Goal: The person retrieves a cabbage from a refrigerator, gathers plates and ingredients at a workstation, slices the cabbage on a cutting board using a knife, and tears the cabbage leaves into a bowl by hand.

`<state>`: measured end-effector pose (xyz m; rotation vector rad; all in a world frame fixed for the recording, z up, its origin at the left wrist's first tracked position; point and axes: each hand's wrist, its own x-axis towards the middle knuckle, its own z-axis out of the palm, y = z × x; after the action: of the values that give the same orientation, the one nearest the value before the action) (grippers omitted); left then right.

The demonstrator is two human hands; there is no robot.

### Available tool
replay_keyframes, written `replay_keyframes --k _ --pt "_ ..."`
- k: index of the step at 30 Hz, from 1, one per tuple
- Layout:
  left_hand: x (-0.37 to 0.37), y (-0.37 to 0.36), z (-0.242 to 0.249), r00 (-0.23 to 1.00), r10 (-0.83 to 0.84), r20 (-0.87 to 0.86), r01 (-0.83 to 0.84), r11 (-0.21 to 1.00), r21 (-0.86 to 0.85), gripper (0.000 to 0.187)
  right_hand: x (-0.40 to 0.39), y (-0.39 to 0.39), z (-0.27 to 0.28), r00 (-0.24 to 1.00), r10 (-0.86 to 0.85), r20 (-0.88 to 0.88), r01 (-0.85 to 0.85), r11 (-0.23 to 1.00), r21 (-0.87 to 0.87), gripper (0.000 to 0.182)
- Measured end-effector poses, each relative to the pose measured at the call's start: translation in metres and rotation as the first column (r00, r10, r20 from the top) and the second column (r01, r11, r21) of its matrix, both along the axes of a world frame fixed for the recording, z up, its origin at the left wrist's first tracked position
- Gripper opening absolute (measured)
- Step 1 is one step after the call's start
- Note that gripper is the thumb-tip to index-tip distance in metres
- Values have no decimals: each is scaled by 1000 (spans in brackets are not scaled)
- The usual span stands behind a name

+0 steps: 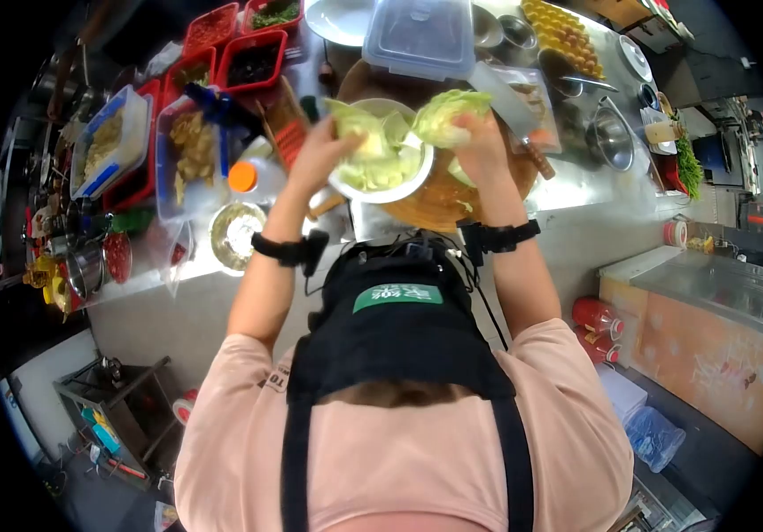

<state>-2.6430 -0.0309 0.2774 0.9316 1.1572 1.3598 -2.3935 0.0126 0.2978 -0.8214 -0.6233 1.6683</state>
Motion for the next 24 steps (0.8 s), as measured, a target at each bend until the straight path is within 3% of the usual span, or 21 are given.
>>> replay_keyframes --k 3,4,5,6,7,8,9,11,13,16,18,22,24 --pt "-5 9 -1 851 -503 -154 461 854 -241 47 4 -4 7 987 49 150 -51 999 11 49" --pt "-9 20 -14 800 -560 -216 509 824 -250 54 7 -3 5 987 48 154 -51 999 13 49" --pt "-7 26 -23 801 -558 -215 509 825 -246 54 10 -1 -1 979 88 185 -90 996 3 51" --pt "-4 32 -29 741 -496 -452 441 868 -230 55 11 0 -3 968 129 214 -130 991 -8 52" --pt "-1 35 -35 632 -406 -660 376 905 -196 57 11 0 -6 968 132 215 -133 991 -9 52" --pt "5 38 -36 434 -345 -832 360 913 -190 66 9 -2 -6 959 150 240 -147 989 -29 52" --pt "5 37 -37 435 -341 -833 358 915 -187 66 6 -3 -5 950 166 264 -159 986 -47 52" --pt "8 27 -35 422 -90 -902 317 947 54 68 3 -6 0 942 200 271 -198 980 -34 52" --pt "11 22 -27 406 -100 -909 269 963 14 67 3 -7 0 933 229 277 -231 973 -26 52" --pt "8 15 -37 449 -39 -893 316 942 118 65 3 -7 0 913 251 320 -262 965 -9 52" --pt "9 13 -45 451 -180 -874 374 928 1 64 3 -7 2 909 258 327 -256 965 -48 53" --pt "5 10 -42 509 -209 -835 331 943 -35 61 1 -8 6 906 249 343 -233 969 -86 52" --pt "5 7 -36 447 -47 -894 252 965 75 61 2 -7 -2 878 261 401 -227 965 -131 52"
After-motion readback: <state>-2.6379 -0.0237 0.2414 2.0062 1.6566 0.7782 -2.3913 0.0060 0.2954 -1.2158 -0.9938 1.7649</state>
